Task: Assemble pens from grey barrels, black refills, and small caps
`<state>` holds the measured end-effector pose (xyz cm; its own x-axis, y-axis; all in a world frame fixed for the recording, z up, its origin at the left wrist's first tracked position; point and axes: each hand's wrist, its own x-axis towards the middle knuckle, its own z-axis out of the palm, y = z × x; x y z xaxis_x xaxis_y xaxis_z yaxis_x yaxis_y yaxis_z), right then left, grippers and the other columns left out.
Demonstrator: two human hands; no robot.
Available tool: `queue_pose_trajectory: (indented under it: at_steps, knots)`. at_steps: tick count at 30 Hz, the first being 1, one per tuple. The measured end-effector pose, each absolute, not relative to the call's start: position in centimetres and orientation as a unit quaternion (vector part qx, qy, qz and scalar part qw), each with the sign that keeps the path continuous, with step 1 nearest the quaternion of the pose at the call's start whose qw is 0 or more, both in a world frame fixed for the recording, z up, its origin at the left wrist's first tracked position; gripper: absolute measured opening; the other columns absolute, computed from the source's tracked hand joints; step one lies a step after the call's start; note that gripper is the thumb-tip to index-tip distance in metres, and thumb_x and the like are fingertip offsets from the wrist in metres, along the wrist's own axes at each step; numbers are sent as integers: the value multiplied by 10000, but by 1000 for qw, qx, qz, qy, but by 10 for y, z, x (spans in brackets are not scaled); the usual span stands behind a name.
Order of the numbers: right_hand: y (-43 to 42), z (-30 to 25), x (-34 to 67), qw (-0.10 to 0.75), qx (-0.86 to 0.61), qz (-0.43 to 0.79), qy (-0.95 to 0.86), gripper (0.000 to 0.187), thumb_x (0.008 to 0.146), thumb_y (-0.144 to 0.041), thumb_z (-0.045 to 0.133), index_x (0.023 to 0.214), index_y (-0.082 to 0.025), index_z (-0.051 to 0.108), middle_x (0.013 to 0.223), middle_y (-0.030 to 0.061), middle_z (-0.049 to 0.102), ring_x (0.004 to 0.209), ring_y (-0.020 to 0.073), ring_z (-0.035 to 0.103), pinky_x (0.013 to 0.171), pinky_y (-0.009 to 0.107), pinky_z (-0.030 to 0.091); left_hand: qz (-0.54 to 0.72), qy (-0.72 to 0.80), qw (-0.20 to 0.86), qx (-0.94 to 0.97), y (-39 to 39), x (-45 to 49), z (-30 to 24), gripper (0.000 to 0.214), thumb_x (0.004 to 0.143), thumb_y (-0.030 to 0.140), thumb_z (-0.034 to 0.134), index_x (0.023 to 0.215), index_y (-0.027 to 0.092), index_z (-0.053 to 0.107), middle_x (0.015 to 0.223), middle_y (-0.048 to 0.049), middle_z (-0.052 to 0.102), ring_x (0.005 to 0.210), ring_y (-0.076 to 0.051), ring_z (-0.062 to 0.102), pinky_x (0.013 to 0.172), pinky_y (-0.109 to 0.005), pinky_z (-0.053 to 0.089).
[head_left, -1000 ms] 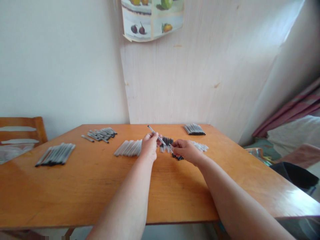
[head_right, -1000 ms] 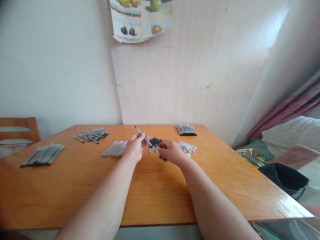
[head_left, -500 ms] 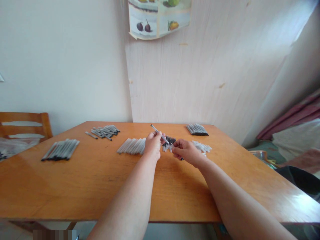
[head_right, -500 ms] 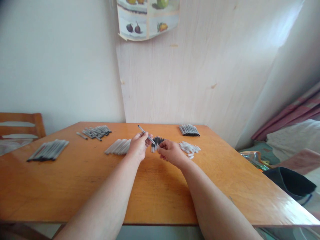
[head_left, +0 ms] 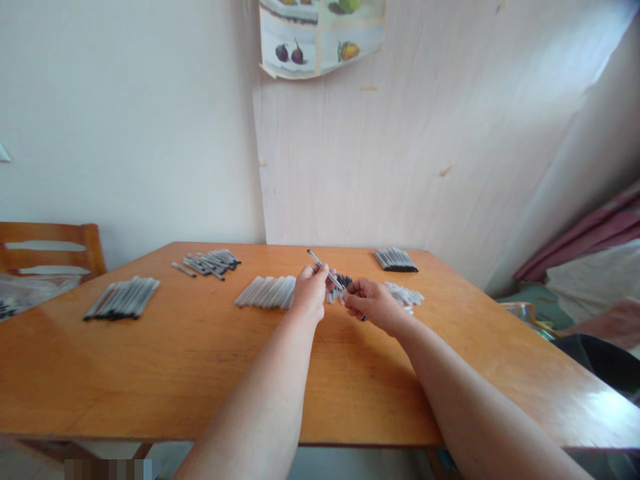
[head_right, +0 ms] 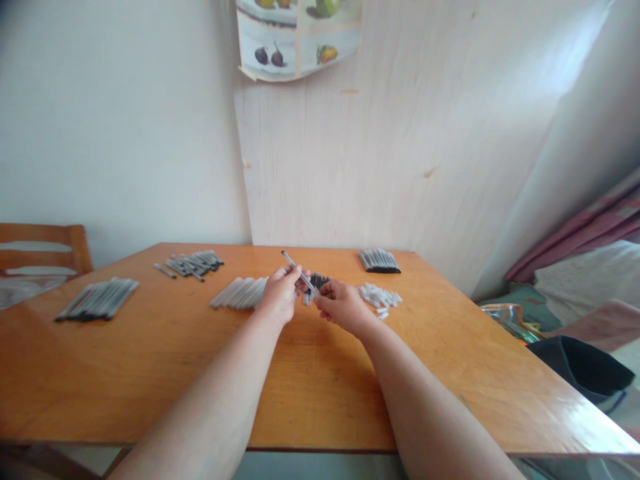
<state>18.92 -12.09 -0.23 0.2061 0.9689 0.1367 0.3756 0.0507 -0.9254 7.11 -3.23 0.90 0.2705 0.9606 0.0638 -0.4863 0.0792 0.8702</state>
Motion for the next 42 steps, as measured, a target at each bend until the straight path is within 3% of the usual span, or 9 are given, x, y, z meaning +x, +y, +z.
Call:
queue_pose_trajectory:
  at_steps: [23,42]
  knots:
    - [-114,-9,196,512,-617,240,-547,188,808,-332,591,903,-171,568,659,6,600,513,95,531,471,208,426,489,300,670,470,-38,74,6,148,808,291,615,817,159,549,743,-55,683,618,-121,648,556,-210,477]
    - [-119,-4,199,486,-633,205,-567,216,804,-349,577,896,-154,592,633,4,576,520,93,495,462,200,365,487,282,677,474,-43,74,6,165,813,306,621,822,153,560,727,-57,682,606,-119,645,571,-217,486]
